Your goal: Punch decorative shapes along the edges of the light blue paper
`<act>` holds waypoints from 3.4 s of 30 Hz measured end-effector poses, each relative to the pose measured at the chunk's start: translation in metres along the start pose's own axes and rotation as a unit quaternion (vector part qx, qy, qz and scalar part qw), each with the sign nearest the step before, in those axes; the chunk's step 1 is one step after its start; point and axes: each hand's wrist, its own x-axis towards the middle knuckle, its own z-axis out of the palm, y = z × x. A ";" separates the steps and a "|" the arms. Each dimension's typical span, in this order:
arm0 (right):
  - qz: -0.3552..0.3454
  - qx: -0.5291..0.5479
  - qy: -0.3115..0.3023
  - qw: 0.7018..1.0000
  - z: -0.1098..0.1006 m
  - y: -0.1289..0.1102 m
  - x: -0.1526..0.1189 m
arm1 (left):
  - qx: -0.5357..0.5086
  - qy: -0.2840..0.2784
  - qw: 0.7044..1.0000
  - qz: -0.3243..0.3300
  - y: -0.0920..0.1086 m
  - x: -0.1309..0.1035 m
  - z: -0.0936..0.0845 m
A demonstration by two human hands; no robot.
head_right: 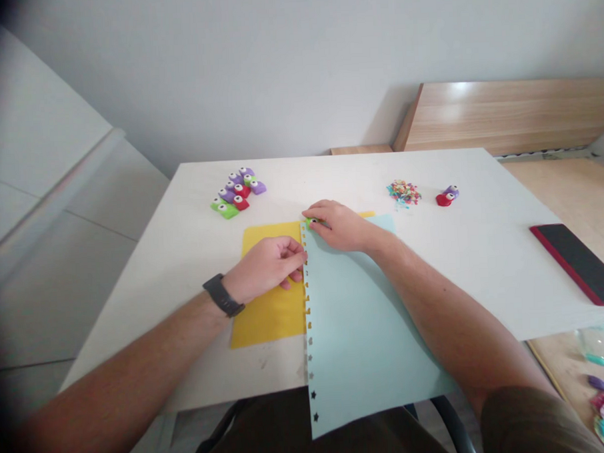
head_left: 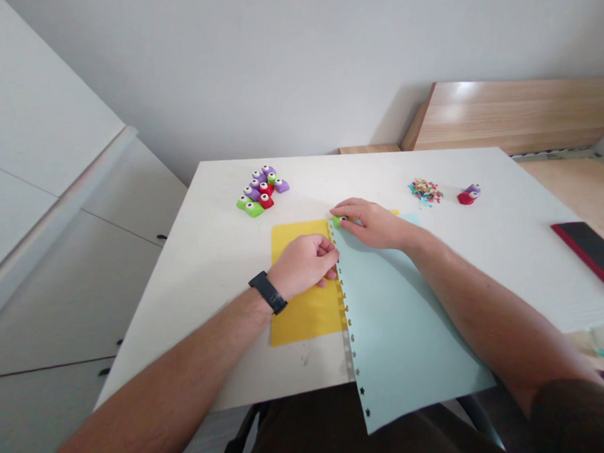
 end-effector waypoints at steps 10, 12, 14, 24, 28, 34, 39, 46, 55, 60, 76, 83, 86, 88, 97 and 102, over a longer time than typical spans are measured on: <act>0.076 0.028 0.017 0.997 0.001 -0.003 0.000 | -0.010 0.022 1.000 -0.009 0.003 -0.001 0.003; 0.077 0.022 0.018 0.997 0.001 -0.003 0.000 | -0.012 0.025 1.000 -0.012 0.002 0.000 0.003; 0.073 0.010 0.020 0.997 0.002 -0.001 0.000 | -0.013 0.027 0.999 -0.013 0.001 0.000 0.003; 0.081 0.013 0.014 0.997 0.003 -0.004 -0.001 | 0.004 0.043 0.999 -0.003 0.000 -0.003 0.004; 0.078 0.012 0.019 0.997 0.004 -0.003 -0.001 | 0.069 0.072 0.994 0.036 0.000 -0.004 0.003; 0.076 0.009 0.027 0.997 0.007 -0.001 -0.002 | 0.179 0.151 0.967 0.099 -0.004 -0.001 0.002; 0.076 0.012 0.026 0.997 0.007 -0.001 -0.002 | 0.239 0.193 0.940 0.151 -0.008 0.002 0.003; 0.078 0.018 0.027 0.996 0.007 -0.001 -0.002 | 0.250 0.210 0.928 0.176 -0.008 0.005 0.000; 0.072 0.019 0.030 0.997 0.008 -0.002 -0.003 | 0.224 0.206 0.935 0.183 -0.006 0.016 -0.007; 0.065 0.014 0.028 0.997 0.008 -0.001 -0.002 | 0.216 0.207 0.938 0.178 -0.005 0.028 -0.012; 0.056 0.017 0.037 0.998 0.011 -0.001 -0.004 | 0.205 0.223 0.942 0.144 -0.008 0.045 -0.017; 0.056 0.013 0.037 0.998 0.010 -0.001 -0.005 | 0.197 0.222 0.944 0.142 -0.007 0.044 -0.016; 0.055 0.013 0.037 0.998 0.011 -0.001 -0.004 | 0.198 0.222 0.944 0.144 -0.008 0.045 -0.016; 0.053 0.014 0.036 0.998 0.010 -0.001 -0.004 | 0.199 0.223 0.942 0.150 -0.009 0.046 -0.016; 0.048 0.018 0.039 0.998 0.009 -0.002 -0.004 | 0.202 0.224 0.942 0.150 -0.009 0.045 -0.016; 0.051 0.015 0.039 0.998 0.010 -0.001 -0.004 | 0.206 0.225 0.941 0.143 -0.008 0.044 -0.016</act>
